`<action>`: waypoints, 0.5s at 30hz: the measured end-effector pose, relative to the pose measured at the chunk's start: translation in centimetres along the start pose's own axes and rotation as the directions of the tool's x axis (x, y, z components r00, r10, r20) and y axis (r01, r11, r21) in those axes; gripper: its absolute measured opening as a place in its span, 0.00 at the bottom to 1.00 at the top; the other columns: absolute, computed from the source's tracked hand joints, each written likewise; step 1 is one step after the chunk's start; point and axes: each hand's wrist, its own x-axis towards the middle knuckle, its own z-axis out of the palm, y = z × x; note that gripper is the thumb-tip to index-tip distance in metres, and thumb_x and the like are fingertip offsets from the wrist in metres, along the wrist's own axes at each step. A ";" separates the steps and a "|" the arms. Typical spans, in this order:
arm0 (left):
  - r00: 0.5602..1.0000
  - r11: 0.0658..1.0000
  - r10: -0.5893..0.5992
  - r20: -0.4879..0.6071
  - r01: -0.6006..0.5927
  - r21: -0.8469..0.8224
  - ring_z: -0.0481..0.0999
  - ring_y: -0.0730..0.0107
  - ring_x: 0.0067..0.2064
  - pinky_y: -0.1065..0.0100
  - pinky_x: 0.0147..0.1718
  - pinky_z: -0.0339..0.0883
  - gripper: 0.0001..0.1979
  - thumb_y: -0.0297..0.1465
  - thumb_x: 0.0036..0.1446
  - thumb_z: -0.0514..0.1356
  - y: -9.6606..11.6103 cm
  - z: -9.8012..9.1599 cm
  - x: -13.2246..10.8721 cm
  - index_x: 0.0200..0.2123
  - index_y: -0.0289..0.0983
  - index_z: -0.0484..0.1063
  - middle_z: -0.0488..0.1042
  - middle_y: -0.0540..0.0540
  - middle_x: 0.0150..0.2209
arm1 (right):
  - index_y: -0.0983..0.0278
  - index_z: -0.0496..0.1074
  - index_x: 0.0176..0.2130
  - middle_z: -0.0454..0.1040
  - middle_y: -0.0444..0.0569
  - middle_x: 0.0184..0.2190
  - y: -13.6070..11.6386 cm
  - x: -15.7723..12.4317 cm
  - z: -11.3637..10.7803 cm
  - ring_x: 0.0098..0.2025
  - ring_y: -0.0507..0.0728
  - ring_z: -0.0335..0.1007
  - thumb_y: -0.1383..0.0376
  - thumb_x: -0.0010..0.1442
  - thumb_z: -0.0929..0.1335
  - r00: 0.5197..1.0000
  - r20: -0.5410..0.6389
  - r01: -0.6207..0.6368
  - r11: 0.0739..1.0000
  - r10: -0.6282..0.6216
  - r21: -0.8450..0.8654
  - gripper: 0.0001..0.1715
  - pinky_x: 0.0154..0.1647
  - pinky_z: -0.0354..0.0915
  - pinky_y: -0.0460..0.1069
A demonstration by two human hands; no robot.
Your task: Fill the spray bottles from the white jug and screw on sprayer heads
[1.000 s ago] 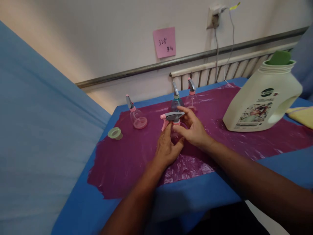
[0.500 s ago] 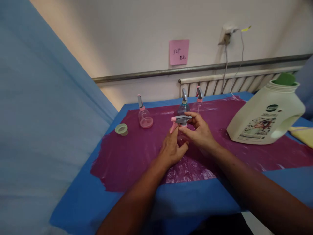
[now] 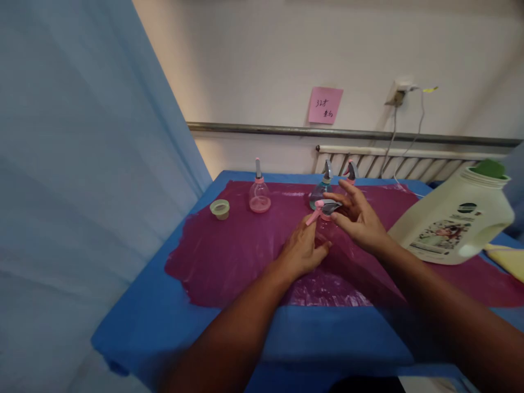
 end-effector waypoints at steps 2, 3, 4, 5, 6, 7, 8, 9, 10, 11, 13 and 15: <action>1.000 1.000 0.001 -0.006 -0.001 0.000 0.70 0.43 0.80 0.39 0.79 0.68 0.46 0.32 0.67 0.70 0.1 0.0 0.0 0.83 0.44 0.56 0.70 0.36 0.79 | 0.46 0.61 0.81 0.84 0.55 0.63 -0.5 0.8 -0.7 0.61 0.65 0.85 0.52 0.62 0.83 0.997 0.058 -0.050 0.999 0.051 -0.019 0.58 0.64 0.81 0.66; 1.000 1.000 0.007 -0.011 -0.007 0.000 0.71 0.43 0.80 0.40 0.79 0.69 0.47 0.31 0.67 0.70 0.1 0.0 0.0 0.83 0.43 0.56 0.71 0.36 0.79 | 0.49 0.64 0.79 0.86 0.54 0.60 -0.8 1.2 -1.0 0.57 0.64 0.86 0.51 0.60 0.84 0.993 0.090 -0.079 0.996 0.082 -0.035 0.57 0.62 0.82 0.65; 1.000 1.000 0.014 -0.014 -0.014 0.001 0.71 0.43 0.80 0.40 0.78 0.70 0.47 0.31 0.67 0.70 0.1 0.0 -0.1 0.84 0.43 0.56 0.71 0.35 0.78 | 0.51 0.68 0.77 0.87 0.54 0.57 -1.1 1.6 -1.4 0.53 0.64 0.87 0.51 0.59 0.85 0.987 0.118 -0.103 0.993 0.109 -0.057 0.55 0.61 0.82 0.65; 1.000 1.000 0.021 -0.015 -0.021 0.003 0.71 0.43 0.80 0.41 0.78 0.70 0.48 0.31 0.67 0.70 0.0 0.0 -0.1 0.84 0.43 0.55 0.70 0.35 0.79 | 0.53 0.72 0.74 0.88 0.53 0.54 -1.4 1.9 -1.7 0.51 0.64 0.87 0.50 0.58 0.85 0.981 0.144 -0.120 0.989 0.131 -0.082 0.52 0.60 0.82 0.65; 1.000 1.000 0.026 -0.013 -0.026 0.006 0.70 0.43 0.80 0.40 0.78 0.70 0.48 0.31 0.67 0.70 0.0 0.0 -0.1 0.84 0.43 0.55 0.69 0.35 0.80 | 0.54 0.76 0.71 0.88 0.53 0.53 -1.8 2.2 -2.0 0.51 0.64 0.87 0.50 0.57 0.86 0.976 0.166 -0.125 0.986 0.143 -0.111 0.49 0.60 0.82 0.65; 1.000 1.000 0.026 -0.008 -0.026 0.010 0.69 0.43 0.81 0.39 0.78 0.69 0.48 0.32 0.67 0.71 0.0 0.0 -0.2 0.84 0.43 0.54 0.67 0.34 0.81 | 0.55 0.79 0.68 0.88 0.53 0.54 -2.1 2.5 -2.2 0.52 0.65 0.87 0.50 0.57 0.86 0.972 0.186 -0.115 0.983 0.141 -0.145 0.46 0.61 0.82 0.64; 1.000 1.000 0.021 -0.003 -0.021 0.013 0.68 0.42 0.82 0.39 0.79 0.68 0.48 0.32 0.67 0.71 -0.1 0.0 -0.2 0.84 0.43 0.54 0.66 0.33 0.82 | 0.55 0.80 0.66 0.88 0.53 0.55 -2.5 2.8 -2.4 0.54 0.66 0.86 0.50 0.57 0.86 0.970 0.207 -0.091 0.979 0.129 -0.183 0.43 0.62 0.81 0.64; 1.000 1.000 0.013 0.001 -0.013 0.013 0.68 0.42 0.82 0.38 0.79 0.68 0.48 0.33 0.68 0.71 -0.1 0.0 -0.2 0.84 0.42 0.53 0.65 0.32 0.82 | 0.55 0.82 0.64 0.88 0.53 0.56 -2.9 3.1 -2.5 0.56 0.66 0.86 0.50 0.58 0.86 0.965 0.235 -0.059 0.972 0.113 -0.227 0.39 0.63 0.80 0.64; 1.000 1.000 0.002 0.003 -0.002 0.008 0.68 0.41 0.82 0.38 0.79 0.68 0.48 0.34 0.68 0.71 -0.1 0.0 -0.2 0.84 0.41 0.53 0.65 0.31 0.82 | 0.55 0.84 0.61 0.88 0.52 0.55 -3.2 3.4 -2.5 0.56 0.66 0.85 0.49 0.59 0.85 0.958 0.270 -0.023 0.961 0.100 -0.275 0.34 0.63 0.79 0.64; 1.000 1.000 -0.009 0.001 0.009 0.001 0.68 0.41 0.81 0.38 0.79 0.68 0.48 0.34 0.68 0.71 0.0 0.0 -0.2 0.84 0.40 0.53 0.65 0.29 0.81 | 0.55 0.85 0.57 0.88 0.51 0.54 -3.6 3.7 -2.5 0.55 0.66 0.85 0.49 0.60 0.84 0.946 0.310 0.011 0.947 0.094 -0.321 0.30 0.61 0.79 0.63; 0.999 0.999 -0.035 -0.015 0.035 -0.008 0.69 0.40 0.81 0.39 0.78 0.69 0.48 0.36 0.69 0.71 0.1 0.0 -0.1 0.84 0.39 0.53 0.66 0.28 0.80 | 0.56 0.86 0.51 0.88 0.50 0.48 -4.3 4.6 -2.3 0.50 0.65 0.84 0.47 0.62 0.82 0.923 0.372 0.054 0.924 0.098 -0.379 0.24 0.56 0.79 0.62; 0.995 0.997 -0.077 -0.067 0.078 0.003 0.67 0.38 0.81 0.37 0.79 0.67 0.49 0.38 0.68 0.72 0.1 -0.1 0.0 0.83 0.38 0.53 0.66 0.28 0.80 | 0.58 0.86 0.49 0.87 0.50 0.42 -4.9 5.9 -2.0 0.43 0.63 0.81 0.46 0.62 0.82 0.924 0.365 0.053 0.907 0.114 -0.417 0.23 0.48 0.78 0.59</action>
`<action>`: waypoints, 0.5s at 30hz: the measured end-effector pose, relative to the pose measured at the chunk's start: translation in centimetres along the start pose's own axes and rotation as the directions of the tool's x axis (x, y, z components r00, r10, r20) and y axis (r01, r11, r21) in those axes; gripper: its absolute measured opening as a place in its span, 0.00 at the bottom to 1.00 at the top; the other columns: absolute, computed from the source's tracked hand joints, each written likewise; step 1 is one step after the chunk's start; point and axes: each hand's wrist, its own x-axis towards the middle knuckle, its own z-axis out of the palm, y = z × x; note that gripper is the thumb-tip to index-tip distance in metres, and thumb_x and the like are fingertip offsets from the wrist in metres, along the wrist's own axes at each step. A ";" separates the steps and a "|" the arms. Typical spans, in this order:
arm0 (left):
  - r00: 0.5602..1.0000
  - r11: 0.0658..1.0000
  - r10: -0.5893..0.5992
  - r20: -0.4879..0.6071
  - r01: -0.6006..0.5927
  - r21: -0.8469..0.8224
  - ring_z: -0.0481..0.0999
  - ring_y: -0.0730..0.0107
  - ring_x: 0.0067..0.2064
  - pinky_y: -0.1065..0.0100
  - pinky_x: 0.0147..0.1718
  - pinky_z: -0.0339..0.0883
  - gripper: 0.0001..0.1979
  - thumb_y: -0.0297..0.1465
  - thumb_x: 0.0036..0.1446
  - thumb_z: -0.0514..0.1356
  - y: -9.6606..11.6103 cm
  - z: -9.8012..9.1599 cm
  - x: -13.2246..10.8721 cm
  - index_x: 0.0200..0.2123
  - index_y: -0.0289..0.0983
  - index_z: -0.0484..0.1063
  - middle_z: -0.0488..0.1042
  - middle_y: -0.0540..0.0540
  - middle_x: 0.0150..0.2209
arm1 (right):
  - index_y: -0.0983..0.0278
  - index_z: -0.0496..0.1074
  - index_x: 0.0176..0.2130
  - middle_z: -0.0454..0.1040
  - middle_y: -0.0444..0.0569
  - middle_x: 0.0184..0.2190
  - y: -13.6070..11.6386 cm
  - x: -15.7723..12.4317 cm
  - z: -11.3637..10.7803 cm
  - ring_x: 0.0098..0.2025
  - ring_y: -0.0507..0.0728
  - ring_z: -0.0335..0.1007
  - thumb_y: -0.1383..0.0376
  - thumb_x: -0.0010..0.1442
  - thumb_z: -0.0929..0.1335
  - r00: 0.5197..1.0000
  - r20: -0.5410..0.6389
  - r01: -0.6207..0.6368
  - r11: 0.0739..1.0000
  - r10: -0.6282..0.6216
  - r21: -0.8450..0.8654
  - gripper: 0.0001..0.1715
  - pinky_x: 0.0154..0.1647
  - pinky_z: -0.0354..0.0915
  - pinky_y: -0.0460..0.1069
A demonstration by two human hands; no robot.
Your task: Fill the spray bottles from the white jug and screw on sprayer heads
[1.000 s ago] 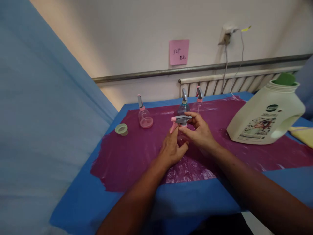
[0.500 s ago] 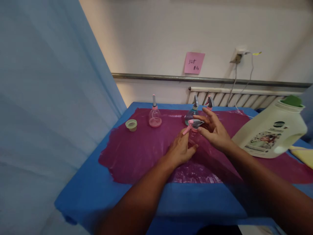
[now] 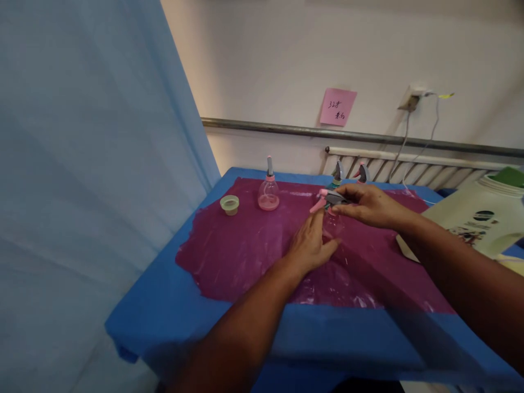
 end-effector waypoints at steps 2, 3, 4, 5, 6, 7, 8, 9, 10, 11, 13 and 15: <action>0.992 0.998 -0.051 -0.116 0.055 0.027 0.64 0.36 0.83 0.35 0.80 0.63 0.50 0.39 0.67 0.73 0.0 -0.1 0.2 0.83 0.37 0.53 0.62 0.27 0.81 | 0.59 0.85 0.48 0.85 0.48 0.38 -0.6 1.7 -0.4 0.37 0.60 0.78 0.46 0.61 0.81 0.997 -0.078 -0.033 0.997 0.027 -0.074 0.24 0.41 0.74 0.56; 0.979 0.996 -0.073 -0.190 0.081 0.035 0.62 0.35 0.84 0.34 0.81 0.61 0.49 0.39 0.67 0.73 -0.1 -0.2 0.3 0.83 0.37 0.53 0.61 0.26 0.82 | 0.59 0.85 0.48 0.84 0.48 0.36 -0.8 2.8 -0.5 0.36 0.60 0.75 0.48 0.61 0.80 0.991 -0.128 -0.049 0.990 0.032 -0.135 0.22 0.39 0.72 0.55; 0.961 0.994 -0.089 -0.261 0.103 0.038 0.61 0.36 0.84 0.33 0.82 0.59 0.48 0.38 0.68 0.72 -0.2 -0.2 0.5 0.82 0.37 0.53 0.60 0.26 0.82 | 0.60 0.85 0.47 0.83 0.48 0.35 -0.9 3.9 -0.6 0.35 0.59 0.74 0.49 0.62 0.79 0.984 -0.178 -0.060 0.977 0.023 -0.204 0.20 0.39 0.70 0.55; 0.943 0.993 -0.098 -0.318 0.116 0.037 0.62 0.37 0.84 0.33 0.82 0.59 0.46 0.37 0.69 0.71 -0.3 -0.3 0.6 0.82 0.38 0.54 0.61 0.27 0.81 | 0.60 0.85 0.46 0.83 0.48 0.34 -1.0 5.1 -0.5 0.36 0.59 0.73 0.52 0.62 0.79 0.976 -0.218 -0.072 0.960 0.011 -0.271 0.18 0.39 0.68 0.54; 0.930 0.992 -0.101 -0.354 0.121 0.036 0.64 0.38 0.83 0.34 0.82 0.59 0.43 0.35 0.69 0.70 -0.4 -0.3 0.6 0.80 0.39 0.56 0.64 0.28 0.80 | 0.61 0.85 0.45 0.83 0.48 0.35 -1.0 6.3 -0.3 0.36 0.59 0.73 0.53 0.61 0.78 0.968 -0.252 -0.096 0.941 0.011 -0.326 0.17 0.40 0.68 0.54; 0.925 0.992 -0.098 -0.367 0.119 0.037 0.66 0.40 0.81 0.35 0.81 0.61 0.40 0.34 0.70 0.69 -0.5 -0.4 0.7 0.79 0.39 0.59 0.66 0.30 0.78 | 0.61 0.85 0.44 0.83 0.48 0.35 -0.8 7.5 0.0 0.37 0.59 0.73 0.55 0.61 0.77 0.960 -0.279 -0.133 0.919 0.026 -0.370 0.15 0.40 0.67 0.54; 0.929 0.993 -0.089 -0.360 0.111 0.041 0.69 0.41 0.79 0.36 0.80 0.63 0.36 0.32 0.70 0.68 -0.6 -0.5 0.7 0.77 0.39 0.62 0.69 0.30 0.76 | 0.61 0.85 0.44 0.83 0.49 0.35 -0.6 8.6 0.4 0.37 0.59 0.74 0.55 0.62 0.77 0.953 -0.299 -0.176 0.897 0.052 -0.405 0.14 0.41 0.67 0.54; 0.938 0.994 -0.076 -0.339 0.098 0.048 0.72 0.42 0.77 0.38 0.79 0.65 0.33 0.31 0.71 0.67 -0.6 -0.5 0.6 0.75 0.38 0.64 0.72 0.31 0.74 | 0.62 0.85 0.44 0.83 0.50 0.36 -0.2 9.7 0.9 0.37 0.59 0.74 0.56 0.63 0.76 0.945 -0.317 -0.216 0.876 0.078 -0.431 0.14 0.41 0.67 0.54; 0.948 0.995 -0.058 -0.312 0.080 0.056 0.74 0.43 0.75 0.40 0.78 0.67 0.31 0.31 0.71 0.66 -0.6 -0.5 0.5 0.74 0.37 0.66 0.74 0.31 0.72 | 0.62 0.85 0.44 0.84 0.51 0.36 0.2 10.6 1.4 0.38 0.60 0.75 0.57 0.64 0.75 0.939 -0.329 -0.246 0.859 0.097 -0.449 0.13 0.42 0.67 0.54; 0.958 0.996 -0.040 -0.284 0.060 0.063 0.76 0.44 0.74 0.41 0.77 0.69 0.29 0.30 0.71 0.65 -0.5 -0.6 0.4 0.72 0.37 0.68 0.76 0.32 0.70 | 0.63 0.85 0.45 0.84 0.52 0.37 0.7 11.4 1.9 0.39 0.60 0.75 0.58 0.64 0.75 0.935 -0.338 -0.268 0.845 0.111 -0.463 0.13 0.43 0.67 0.54; 0.970 0.997 -0.009 -0.244 0.028 0.075 0.78 0.46 0.72 0.43 0.75 0.72 0.26 0.30 0.72 0.64 -0.3 -0.6 0.3 0.70 0.38 0.70 0.78 0.33 0.68 | 0.64 0.85 0.47 0.86 0.54 0.39 1.7 12.6 2.8 0.41 0.61 0.77 0.59 0.65 0.74 0.927 -0.352 -0.296 0.827 0.128 -0.478 0.14 0.44 0.67 0.54; 0.974 0.996 0.007 -0.227 0.012 0.085 0.78 0.46 0.71 0.44 0.74 0.72 0.24 0.30 0.72 0.64 -0.1 -0.6 0.1 0.69 0.39 0.71 0.79 0.34 0.68 | 0.65 0.84 0.49 0.87 0.57 0.42 2.7 13.3 3.4 0.43 0.62 0.78 0.59 0.67 0.74 0.919 -0.366 -0.326 0.807 0.148 -0.493 0.15 0.45 0.67 0.54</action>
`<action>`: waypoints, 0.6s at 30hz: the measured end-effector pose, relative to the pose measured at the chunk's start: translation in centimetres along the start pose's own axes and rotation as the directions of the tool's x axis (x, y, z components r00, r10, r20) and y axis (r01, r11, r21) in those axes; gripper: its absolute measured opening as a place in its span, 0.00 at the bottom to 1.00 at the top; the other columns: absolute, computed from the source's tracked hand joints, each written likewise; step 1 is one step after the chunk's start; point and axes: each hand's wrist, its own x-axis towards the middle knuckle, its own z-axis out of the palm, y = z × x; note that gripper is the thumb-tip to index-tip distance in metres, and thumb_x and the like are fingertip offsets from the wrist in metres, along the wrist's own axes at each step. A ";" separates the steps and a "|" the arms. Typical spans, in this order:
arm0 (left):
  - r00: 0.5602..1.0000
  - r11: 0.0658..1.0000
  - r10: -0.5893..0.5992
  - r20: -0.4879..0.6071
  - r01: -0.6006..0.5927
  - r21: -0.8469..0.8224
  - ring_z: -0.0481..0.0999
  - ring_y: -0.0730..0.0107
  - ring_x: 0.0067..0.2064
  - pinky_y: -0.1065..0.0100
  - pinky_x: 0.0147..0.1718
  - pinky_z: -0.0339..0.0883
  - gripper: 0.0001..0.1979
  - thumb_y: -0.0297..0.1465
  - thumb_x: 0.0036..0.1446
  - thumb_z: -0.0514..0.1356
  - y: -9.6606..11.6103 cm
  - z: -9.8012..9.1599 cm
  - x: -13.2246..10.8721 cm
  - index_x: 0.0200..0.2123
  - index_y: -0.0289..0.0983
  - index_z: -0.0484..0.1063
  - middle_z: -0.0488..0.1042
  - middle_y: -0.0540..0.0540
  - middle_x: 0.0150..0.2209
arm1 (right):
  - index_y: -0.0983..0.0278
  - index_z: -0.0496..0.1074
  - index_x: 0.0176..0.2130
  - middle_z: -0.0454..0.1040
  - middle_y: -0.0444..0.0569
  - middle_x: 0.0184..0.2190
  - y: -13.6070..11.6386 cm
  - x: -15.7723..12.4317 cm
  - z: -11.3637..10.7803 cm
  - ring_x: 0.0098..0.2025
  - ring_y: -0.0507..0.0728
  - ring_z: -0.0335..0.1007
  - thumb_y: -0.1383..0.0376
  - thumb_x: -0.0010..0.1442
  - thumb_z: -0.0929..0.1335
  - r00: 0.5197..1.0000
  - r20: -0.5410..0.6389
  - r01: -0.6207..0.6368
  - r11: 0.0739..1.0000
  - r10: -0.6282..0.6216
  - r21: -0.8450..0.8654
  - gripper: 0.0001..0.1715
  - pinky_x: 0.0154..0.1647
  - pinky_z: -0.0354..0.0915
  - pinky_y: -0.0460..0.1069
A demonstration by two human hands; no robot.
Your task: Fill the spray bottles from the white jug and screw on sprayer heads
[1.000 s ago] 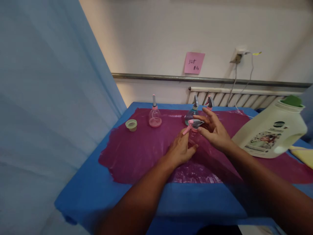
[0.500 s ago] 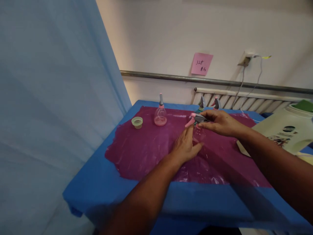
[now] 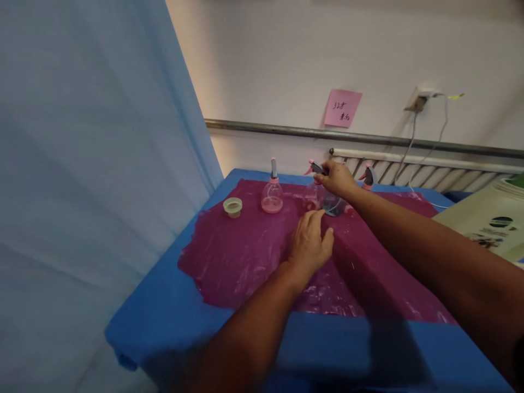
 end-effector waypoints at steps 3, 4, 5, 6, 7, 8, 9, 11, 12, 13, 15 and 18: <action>1.000 1.000 -0.007 0.016 0.006 0.012 0.79 0.46 0.70 0.44 0.73 0.73 0.23 0.30 0.73 0.63 0.2 0.0 0.0 0.69 0.39 0.72 0.79 0.34 0.67 | 0.65 0.84 0.49 0.87 0.60 0.45 0.4 0.5 1.0 0.46 0.64 0.80 0.56 0.69 0.74 1.000 0.007 -0.027 0.999 0.027 -0.038 0.16 0.48 0.69 0.55; 1.000 1.000 -0.015 0.024 0.014 0.015 0.79 0.46 0.70 0.43 0.73 0.73 0.23 0.30 0.73 0.63 0.3 0.0 0.0 0.69 0.39 0.72 0.79 0.34 0.67 | 0.65 0.84 0.50 0.87 0.60 0.46 0.5 0.6 1.1 0.47 0.65 0.81 0.55 0.69 0.74 0.999 0.012 -0.034 0.998 0.034 -0.047 0.17 0.49 0.69 0.55; 0.999 1.000 -0.023 0.035 0.023 0.019 0.79 0.45 0.70 0.43 0.73 0.73 0.23 0.31 0.73 0.63 0.3 0.0 0.0 0.69 0.39 0.72 0.80 0.34 0.66 | 0.66 0.84 0.52 0.87 0.62 0.47 0.6 0.7 1.2 0.48 0.66 0.82 0.54 0.69 0.75 0.999 0.017 -0.040 0.998 0.041 -0.055 0.20 0.50 0.70 0.56; 0.999 0.999 -0.032 0.042 0.031 0.024 0.79 0.45 0.69 0.43 0.72 0.73 0.23 0.31 0.73 0.63 0.4 0.0 0.0 0.69 0.39 0.72 0.80 0.34 0.66 | 0.67 0.83 0.55 0.87 0.64 0.49 0.6 0.8 1.2 0.50 0.68 0.82 0.53 0.68 0.76 0.999 0.020 -0.046 0.997 0.047 -0.060 0.24 0.51 0.71 0.56; 0.998 0.999 -0.037 0.049 0.036 0.031 0.79 0.44 0.69 0.42 0.72 0.74 0.23 0.31 0.74 0.63 0.5 0.0 -0.1 0.69 0.39 0.72 0.80 0.34 0.66 | 0.68 0.81 0.59 0.86 0.66 0.53 0.5 0.9 1.1 0.53 0.69 0.83 0.53 0.67 0.77 0.998 0.023 -0.051 0.997 0.052 -0.063 0.29 0.53 0.72 0.58; 0.998 0.998 -0.041 0.056 0.039 0.040 0.79 0.43 0.68 0.42 0.71 0.74 0.22 0.31 0.74 0.62 0.5 -0.1 -0.1 0.68 0.38 0.73 0.80 0.34 0.66 | 0.69 0.79 0.64 0.85 0.68 0.58 0.4 1.0 1.1 0.57 0.71 0.82 0.52 0.66 0.77 0.999 0.015 -0.049 0.997 0.051 -0.065 0.35 0.57 0.73 0.59; 0.997 0.998 -0.044 0.064 0.041 0.055 0.80 0.43 0.67 0.42 0.70 0.75 0.21 0.31 0.75 0.62 0.6 -0.1 -0.2 0.68 0.38 0.74 0.80 0.34 0.65 | 0.70 0.76 0.67 0.82 0.71 0.62 0.1 1.1 1.0 0.62 0.73 0.80 0.51 0.66 0.77 0.999 -0.011 -0.037 0.997 0.037 -0.061 0.39 0.61 0.73 0.61; 0.994 0.994 -0.056 0.091 0.047 0.098 0.81 0.42 0.64 0.41 0.67 0.77 0.18 0.32 0.75 0.62 0.9 -0.2 -0.3 0.65 0.37 0.76 0.82 0.34 0.61 | 0.71 0.72 0.71 0.77 0.73 0.69 -0.6 1.2 1.0 0.69 0.75 0.76 0.52 0.68 0.75 0.993 -0.111 0.027 0.999 -0.031 -0.035 0.41 0.69 0.69 0.64; 0.992 0.990 -0.066 0.111 0.052 0.128 0.82 0.41 0.63 0.41 0.65 0.78 0.16 0.32 0.75 0.62 1.0 -0.3 -0.3 0.63 0.37 0.77 0.82 0.34 0.59 | 0.71 0.72 0.72 0.76 0.73 0.70 -1.2 1.2 1.1 0.71 0.75 0.74 0.53 0.70 0.74 0.984 -0.160 0.073 0.997 -0.073 -0.007 0.40 0.72 0.68 0.66; 0.988 0.985 -0.079 0.134 0.056 0.162 0.82 0.41 0.61 0.42 0.64 0.79 0.15 0.32 0.75 0.62 1.1 -0.3 -0.3 0.61 0.37 0.79 0.83 0.34 0.57 | 0.70 0.71 0.72 0.77 0.72 0.69 -1.9 1.2 1.2 0.70 0.74 0.75 0.54 0.71 0.73 0.976 -0.189 0.118 0.992 -0.110 0.032 0.39 0.73 0.67 0.66; 0.978 0.970 -0.108 0.180 0.065 0.232 0.83 0.42 0.59 0.44 0.62 0.80 0.13 0.32 0.75 0.62 1.3 -0.4 -0.3 0.57 0.37 0.81 0.83 0.34 0.55 | 0.69 0.71 0.72 0.82 0.69 0.64 -3.6 1.2 1.8 0.65 0.72 0.80 0.53 0.72 0.73 0.978 -0.144 0.170 0.976 -0.150 0.138 0.37 0.71 0.70 0.66; 0.958 0.946 -0.153 0.242 0.071 0.317 0.85 0.43 0.58 0.46 0.62 0.81 0.11 0.33 0.75 0.63 1.5 -0.6 -0.2 0.53 0.37 0.83 0.84 0.34 0.54 | 0.68 0.70 0.71 0.85 0.67 0.60 -6.5 1.0 3.5 0.60 0.71 0.83 0.52 0.68 0.78 0.989 0.062 0.113 0.957 -0.134 0.266 0.42 0.66 0.74 0.64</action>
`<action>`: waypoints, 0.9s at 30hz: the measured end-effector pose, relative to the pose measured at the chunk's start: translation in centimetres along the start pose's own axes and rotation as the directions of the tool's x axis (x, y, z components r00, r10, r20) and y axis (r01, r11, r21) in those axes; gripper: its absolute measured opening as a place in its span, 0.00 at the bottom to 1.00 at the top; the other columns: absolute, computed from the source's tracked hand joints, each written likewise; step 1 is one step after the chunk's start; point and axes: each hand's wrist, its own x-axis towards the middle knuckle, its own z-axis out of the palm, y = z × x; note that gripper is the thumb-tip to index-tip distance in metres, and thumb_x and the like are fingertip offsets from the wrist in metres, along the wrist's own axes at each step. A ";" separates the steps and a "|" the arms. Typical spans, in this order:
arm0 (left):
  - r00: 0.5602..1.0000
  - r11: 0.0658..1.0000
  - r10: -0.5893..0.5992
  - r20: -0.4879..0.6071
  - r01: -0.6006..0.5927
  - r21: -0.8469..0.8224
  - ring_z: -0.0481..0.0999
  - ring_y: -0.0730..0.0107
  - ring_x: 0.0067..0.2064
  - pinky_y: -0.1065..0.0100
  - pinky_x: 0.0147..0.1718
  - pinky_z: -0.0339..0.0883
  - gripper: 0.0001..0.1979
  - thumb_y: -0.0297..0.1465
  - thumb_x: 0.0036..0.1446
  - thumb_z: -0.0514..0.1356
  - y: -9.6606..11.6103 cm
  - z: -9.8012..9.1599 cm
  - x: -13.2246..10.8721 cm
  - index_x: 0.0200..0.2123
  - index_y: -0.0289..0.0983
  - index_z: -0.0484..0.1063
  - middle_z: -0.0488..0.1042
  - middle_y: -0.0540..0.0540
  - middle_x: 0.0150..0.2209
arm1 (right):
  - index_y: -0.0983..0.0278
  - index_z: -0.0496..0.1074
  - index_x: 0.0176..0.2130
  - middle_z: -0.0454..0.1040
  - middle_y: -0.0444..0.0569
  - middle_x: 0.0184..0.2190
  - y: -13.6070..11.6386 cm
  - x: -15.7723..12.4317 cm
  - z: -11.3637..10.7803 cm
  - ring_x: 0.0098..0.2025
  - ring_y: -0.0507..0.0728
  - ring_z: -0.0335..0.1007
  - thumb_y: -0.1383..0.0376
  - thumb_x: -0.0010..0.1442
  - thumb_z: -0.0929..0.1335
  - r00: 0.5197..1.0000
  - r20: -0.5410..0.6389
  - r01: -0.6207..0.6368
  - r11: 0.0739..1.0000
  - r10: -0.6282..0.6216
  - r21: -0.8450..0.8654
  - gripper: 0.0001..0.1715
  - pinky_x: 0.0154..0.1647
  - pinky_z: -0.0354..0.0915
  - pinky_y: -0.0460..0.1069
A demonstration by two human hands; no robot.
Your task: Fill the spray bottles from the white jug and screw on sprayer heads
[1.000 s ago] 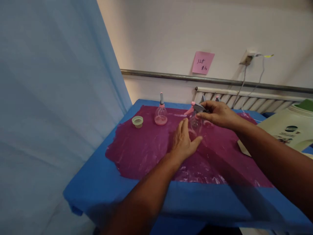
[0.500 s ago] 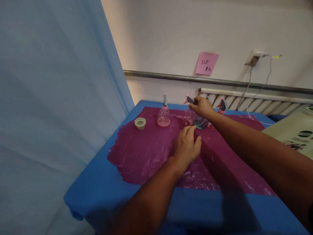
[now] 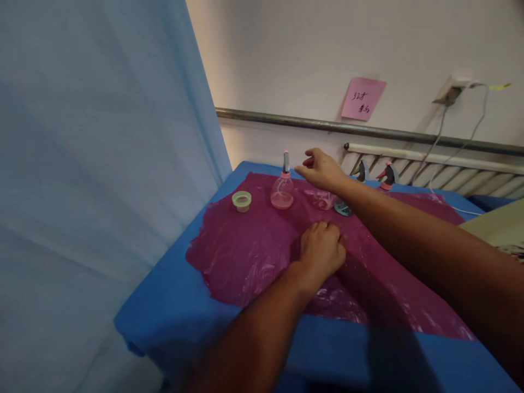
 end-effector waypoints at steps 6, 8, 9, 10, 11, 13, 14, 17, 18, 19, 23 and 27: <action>0.997 0.995 0.025 0.067 -0.032 0.097 0.87 0.44 0.54 0.49 0.55 0.83 0.12 0.32 0.75 0.62 -0.1 -0.3 0.0 0.53 0.36 0.84 0.86 0.34 0.52 | 0.67 0.71 0.70 0.86 0.64 0.57 -2.2 0.6 4.7 0.57 0.69 0.85 0.58 0.62 0.81 0.994 0.103 -0.039 0.997 0.032 0.069 0.43 0.62 0.75 0.62; 0.997 0.993 0.033 0.072 -0.041 0.114 0.88 0.45 0.52 0.50 0.52 0.83 0.12 0.32 0.75 0.63 -0.2 -0.4 0.0 0.52 0.36 0.85 0.87 0.34 0.51 | 0.66 0.72 0.68 0.86 0.61 0.55 -2.5 0.6 5.5 0.55 0.68 0.85 0.61 0.63 0.80 0.995 0.098 -0.026 0.996 0.017 0.090 0.38 0.62 0.76 0.62; 0.997 0.992 0.034 0.072 -0.043 0.119 0.88 0.45 0.51 0.51 0.51 0.84 0.11 0.32 0.75 0.63 -0.2 -0.4 0.0 0.52 0.36 0.85 0.87 0.34 0.50 | 0.65 0.73 0.67 0.87 0.60 0.54 -2.5 0.5 5.6 0.54 0.67 0.85 0.62 0.63 0.79 0.996 0.092 -0.018 0.995 0.009 0.102 0.37 0.61 0.76 0.61; 0.997 0.991 0.035 0.071 -0.044 0.123 0.89 0.45 0.50 0.51 0.49 0.83 0.11 0.32 0.74 0.63 -0.3 -0.4 0.0 0.51 0.36 0.85 0.87 0.34 0.50 | 0.65 0.73 0.66 0.87 0.59 0.53 -2.5 0.3 5.7 0.53 0.66 0.85 0.63 0.63 0.79 0.996 0.084 -0.010 0.994 0.001 0.113 0.36 0.60 0.76 0.61; 0.997 0.991 0.036 0.069 -0.045 0.125 0.89 0.46 0.49 0.52 0.47 0.83 0.10 0.31 0.74 0.63 -0.3 -0.4 0.0 0.51 0.36 0.85 0.88 0.34 0.49 | 0.64 0.73 0.66 0.87 0.57 0.52 -2.5 0.1 5.6 0.52 0.65 0.85 0.63 0.63 0.79 0.997 0.074 -0.003 0.992 -0.006 0.122 0.35 0.59 0.76 0.60; 0.997 0.991 0.045 0.066 -0.053 0.124 0.90 0.47 0.47 0.53 0.44 0.82 0.10 0.32 0.74 0.63 -0.3 -0.3 0.1 0.50 0.36 0.85 0.88 0.36 0.48 | 0.63 0.74 0.65 0.87 0.55 0.51 -2.3 -0.6 5.0 0.51 0.64 0.84 0.62 0.62 0.80 0.998 0.053 0.016 0.990 -0.024 0.139 0.35 0.58 0.76 0.59; 0.997 0.990 0.063 0.051 -0.069 0.120 0.90 0.49 0.46 0.54 0.43 0.82 0.09 0.32 0.75 0.63 -0.3 -0.4 0.0 0.49 0.37 0.85 0.89 0.37 0.47 | 0.62 0.74 0.65 0.87 0.54 0.50 -2.0 -1.1 4.4 0.50 0.63 0.84 0.62 0.62 0.80 0.998 0.040 0.033 0.987 -0.039 0.155 0.35 0.57 0.76 0.59; 0.971 0.973 0.217 -0.095 -0.208 0.102 0.88 0.57 0.40 0.59 0.37 0.77 0.12 0.33 0.77 0.61 0.1 -0.7 -0.3 0.42 0.39 0.84 0.88 0.43 0.40 | 0.61 0.75 0.61 0.86 0.52 0.48 -1.0 -3.1 2.1 0.48 0.62 0.84 0.59 0.61 0.80 0.994 -0.009 0.110 0.965 -0.111 0.239 0.33 0.54 0.76 0.58; 0.941 0.955 0.292 -0.173 -0.279 0.099 0.87 0.60 0.37 0.60 0.36 0.75 0.14 0.33 0.78 0.60 0.3 -0.9 -0.4 0.39 0.40 0.83 0.87 0.45 0.37 | 0.62 0.76 0.60 0.86 0.52 0.46 -0.6 -4.0 1.1 0.47 0.62 0.83 0.58 0.60 0.81 0.991 -0.023 0.131 0.953 -0.130 0.272 0.32 0.52 0.76 0.58; 0.897 0.932 0.362 -0.252 -0.349 0.097 0.85 0.62 0.35 0.61 0.35 0.73 0.15 0.33 0.79 0.59 0.5 -1.2 -0.6 0.38 0.40 0.82 0.86 0.46 0.34 | 0.62 0.76 0.59 0.86 0.51 0.45 -0.2 -4.9 0.0 0.46 0.62 0.83 0.57 0.60 0.81 0.990 -0.029 0.141 0.943 -0.139 0.301 0.31 0.51 0.76 0.57; 0.739 0.860 0.454 -0.498 -0.509 0.029 0.82 0.66 0.33 0.63 0.38 0.74 0.12 0.34 0.80 0.60 1.3 -2.7 -0.8 0.41 0.40 0.81 0.82 0.49 0.32 | 0.64 0.76 0.63 0.85 0.50 0.40 1.6 -9.2 -4.7 0.39 0.61 0.82 0.52 0.60 0.81 0.996 -0.028 0.085 0.933 -0.080 0.349 0.38 0.43 0.76 0.57; 0.741 0.861 0.327 -0.586 -0.490 -0.139 0.87 0.57 0.52 0.57 0.54 0.82 0.14 0.38 0.78 0.64 1.1 -2.8 -0.3 0.59 0.37 0.76 0.85 0.40 0.50 | 0.64 0.74 0.70 0.86 0.50 0.40 3.4 -13.5 -7.8 0.37 0.61 0.82 0.50 0.60 0.82 0.997 -0.079 0.028 0.941 -0.001 0.336 0.46 0.41 0.76 0.58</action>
